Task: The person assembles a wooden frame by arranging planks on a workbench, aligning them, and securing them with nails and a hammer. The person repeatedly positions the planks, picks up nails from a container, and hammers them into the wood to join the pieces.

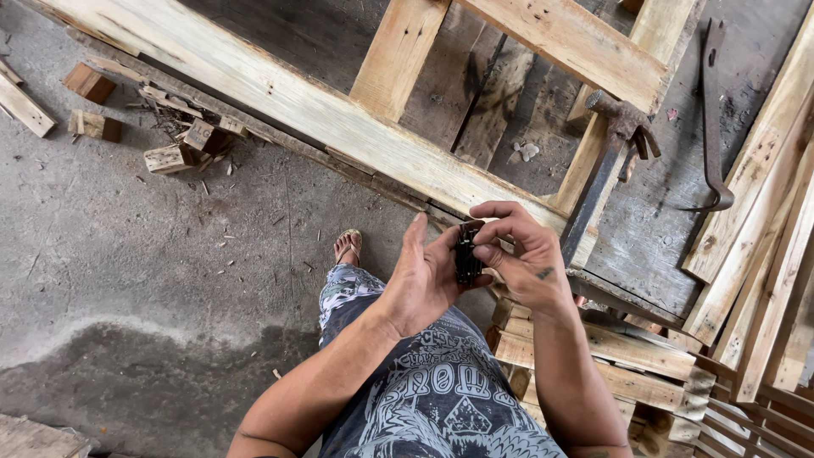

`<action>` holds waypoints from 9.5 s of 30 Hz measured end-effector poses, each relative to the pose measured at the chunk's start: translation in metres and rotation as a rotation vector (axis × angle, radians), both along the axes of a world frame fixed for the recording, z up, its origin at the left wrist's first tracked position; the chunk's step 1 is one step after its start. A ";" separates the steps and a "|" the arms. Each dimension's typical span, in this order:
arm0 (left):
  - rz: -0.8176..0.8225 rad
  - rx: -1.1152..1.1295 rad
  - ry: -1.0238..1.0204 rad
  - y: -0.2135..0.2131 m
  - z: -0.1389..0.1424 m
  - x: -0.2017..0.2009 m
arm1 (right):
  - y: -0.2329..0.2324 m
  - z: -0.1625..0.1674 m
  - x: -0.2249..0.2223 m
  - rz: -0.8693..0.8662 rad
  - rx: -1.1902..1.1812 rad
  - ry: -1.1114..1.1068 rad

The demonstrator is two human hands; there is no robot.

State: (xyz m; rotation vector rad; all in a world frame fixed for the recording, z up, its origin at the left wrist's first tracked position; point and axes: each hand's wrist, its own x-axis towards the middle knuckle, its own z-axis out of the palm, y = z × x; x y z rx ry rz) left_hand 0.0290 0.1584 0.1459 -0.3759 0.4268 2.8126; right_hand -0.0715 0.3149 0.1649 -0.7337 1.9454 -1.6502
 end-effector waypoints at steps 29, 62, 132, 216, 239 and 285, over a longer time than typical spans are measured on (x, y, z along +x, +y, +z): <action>-0.171 -0.036 0.022 -0.003 -0.002 0.006 | 0.011 0.000 0.003 0.223 0.228 0.389; -0.082 -0.584 0.071 0.005 -0.030 0.008 | -0.005 -0.049 0.042 -0.212 -0.484 -0.620; -0.151 -0.059 0.121 0.005 -0.024 0.008 | 0.003 0.007 0.034 -0.193 0.192 0.215; 0.002 0.221 0.040 -0.001 -0.020 0.011 | 0.021 -0.031 0.037 -0.329 -0.059 0.898; -0.098 -0.140 -0.005 0.006 -0.021 0.017 | 0.004 -0.004 0.039 -0.235 0.348 0.443; -0.081 -0.016 -0.060 0.000 -0.014 0.014 | 0.032 -0.007 0.045 -0.068 0.185 0.823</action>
